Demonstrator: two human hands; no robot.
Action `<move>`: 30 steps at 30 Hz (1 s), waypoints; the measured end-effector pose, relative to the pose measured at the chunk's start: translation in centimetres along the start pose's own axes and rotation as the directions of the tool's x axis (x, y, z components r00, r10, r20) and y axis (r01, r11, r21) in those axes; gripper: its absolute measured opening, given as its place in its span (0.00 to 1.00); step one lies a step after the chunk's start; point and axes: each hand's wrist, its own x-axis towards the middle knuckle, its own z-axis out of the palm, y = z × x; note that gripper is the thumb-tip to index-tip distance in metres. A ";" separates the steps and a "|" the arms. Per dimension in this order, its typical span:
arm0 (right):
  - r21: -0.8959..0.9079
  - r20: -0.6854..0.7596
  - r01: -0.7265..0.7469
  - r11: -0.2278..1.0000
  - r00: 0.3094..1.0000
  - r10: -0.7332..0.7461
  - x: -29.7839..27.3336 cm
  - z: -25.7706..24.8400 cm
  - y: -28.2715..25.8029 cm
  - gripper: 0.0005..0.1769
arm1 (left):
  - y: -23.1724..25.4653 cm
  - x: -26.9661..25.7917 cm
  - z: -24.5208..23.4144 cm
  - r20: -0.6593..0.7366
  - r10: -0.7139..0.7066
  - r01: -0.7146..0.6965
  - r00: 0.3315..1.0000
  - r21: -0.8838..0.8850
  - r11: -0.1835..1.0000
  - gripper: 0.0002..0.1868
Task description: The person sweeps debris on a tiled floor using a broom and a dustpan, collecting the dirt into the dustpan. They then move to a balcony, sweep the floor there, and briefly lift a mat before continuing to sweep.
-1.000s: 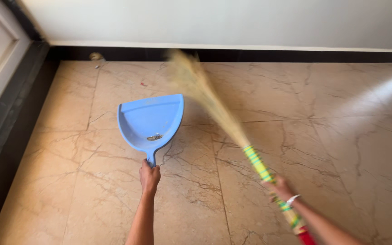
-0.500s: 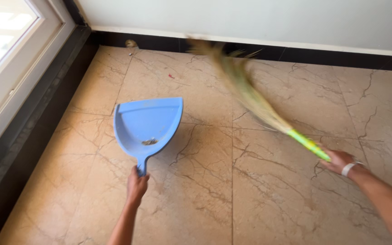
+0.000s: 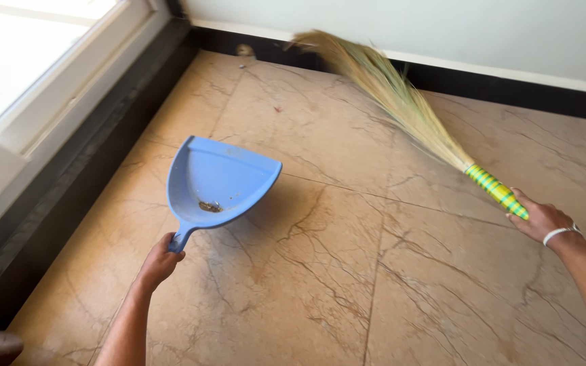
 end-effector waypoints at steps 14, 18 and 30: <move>-0.177 0.071 -0.127 0.976 0.987 0.142 -2.4 -3.0 -3.9 0.47 | -9.1 -2.4 -5.1 -0.044 -0.019 0.025 0.999 0.149 0.989 0.29; 0.052 -0.259 0.078 0.996 0.964 -0.062 -8.5 -3.6 -1.4 0.50 | -10.4 -2.6 -6.7 -0.015 -0.010 0.012 1.000 0.149 0.989 0.30; 0.142 0.326 -0.212 0.967 0.932 0.157 -11.3 -5.9 -9.1 0.47 | -7.2 -5.2 -8.6 0.143 -0.198 0.140 0.970 0.337 0.931 0.19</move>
